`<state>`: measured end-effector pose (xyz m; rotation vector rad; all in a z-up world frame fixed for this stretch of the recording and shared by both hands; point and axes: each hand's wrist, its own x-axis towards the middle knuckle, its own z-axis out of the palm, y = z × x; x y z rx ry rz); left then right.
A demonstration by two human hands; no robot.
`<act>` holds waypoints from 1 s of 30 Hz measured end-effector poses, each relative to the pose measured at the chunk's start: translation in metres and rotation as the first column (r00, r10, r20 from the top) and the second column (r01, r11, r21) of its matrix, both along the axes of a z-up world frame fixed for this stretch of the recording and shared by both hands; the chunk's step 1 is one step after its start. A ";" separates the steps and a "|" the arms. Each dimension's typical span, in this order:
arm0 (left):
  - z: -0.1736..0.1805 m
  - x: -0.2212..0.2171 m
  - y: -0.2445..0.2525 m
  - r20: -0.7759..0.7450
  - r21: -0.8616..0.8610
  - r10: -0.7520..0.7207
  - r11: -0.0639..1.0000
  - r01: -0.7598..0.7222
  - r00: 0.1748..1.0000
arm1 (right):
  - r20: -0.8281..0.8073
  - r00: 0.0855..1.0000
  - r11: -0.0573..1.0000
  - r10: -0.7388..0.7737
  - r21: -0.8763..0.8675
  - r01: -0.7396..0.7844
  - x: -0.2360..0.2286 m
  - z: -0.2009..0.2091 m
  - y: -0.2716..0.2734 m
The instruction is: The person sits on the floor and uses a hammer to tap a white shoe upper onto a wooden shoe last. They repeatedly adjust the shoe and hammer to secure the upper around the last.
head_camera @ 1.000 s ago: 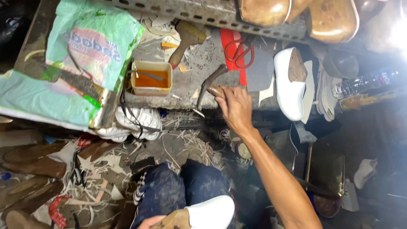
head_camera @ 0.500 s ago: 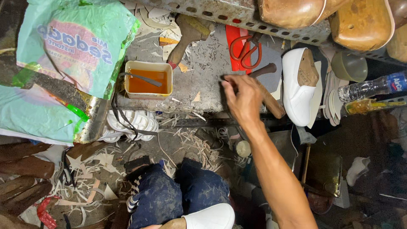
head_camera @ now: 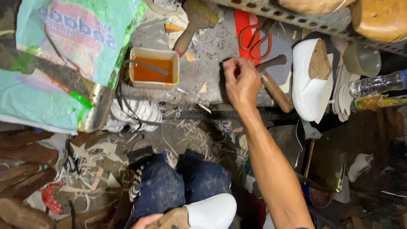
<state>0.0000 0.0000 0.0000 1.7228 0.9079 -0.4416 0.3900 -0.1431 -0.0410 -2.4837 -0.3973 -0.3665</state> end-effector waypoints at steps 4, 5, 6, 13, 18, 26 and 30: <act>-0.019 -0.031 -0.003 0.051 0.015 -0.010 1.000 0.010 0.999 | -0.369 0.925 0.948 0.090 0.317 0.034 -0.111 0.069 -0.022; -0.029 -0.041 -0.004 0.199 0.048 -0.058 0.998 0.049 0.978 | -0.494 0.855 0.894 0.159 0.440 0.088 -0.143 0.091 -0.029; -0.021 -0.046 -0.005 0.166 0.040 -0.051 0.998 0.045 0.985 | -0.524 0.837 0.897 0.160 0.431 0.098 -0.187 0.098 -0.040; -0.004 -0.056 -0.025 0.388 0.107 -0.088 0.993 0.050 0.918 | -0.861 0.468 0.919 0.197 0.329 0.219 -0.388 0.100 -0.076; 0.001 -0.067 -0.037 0.474 0.146 -0.149 0.985 0.089 0.868 | -0.698 0.686 0.962 0.205 0.274 -0.008 -0.414 0.097 -0.062; 0.003 -0.071 -0.039 0.619 0.213 -0.163 0.976 0.036 0.768 | -0.703 0.698 0.974 0.140 0.225 0.032 -0.423 0.098 -0.060; 0.004 -0.071 -0.038 0.628 0.217 -0.162 0.976 0.029 0.761 | -0.705 0.693 0.973 0.150 0.228 0.021 -0.423 0.095 -0.062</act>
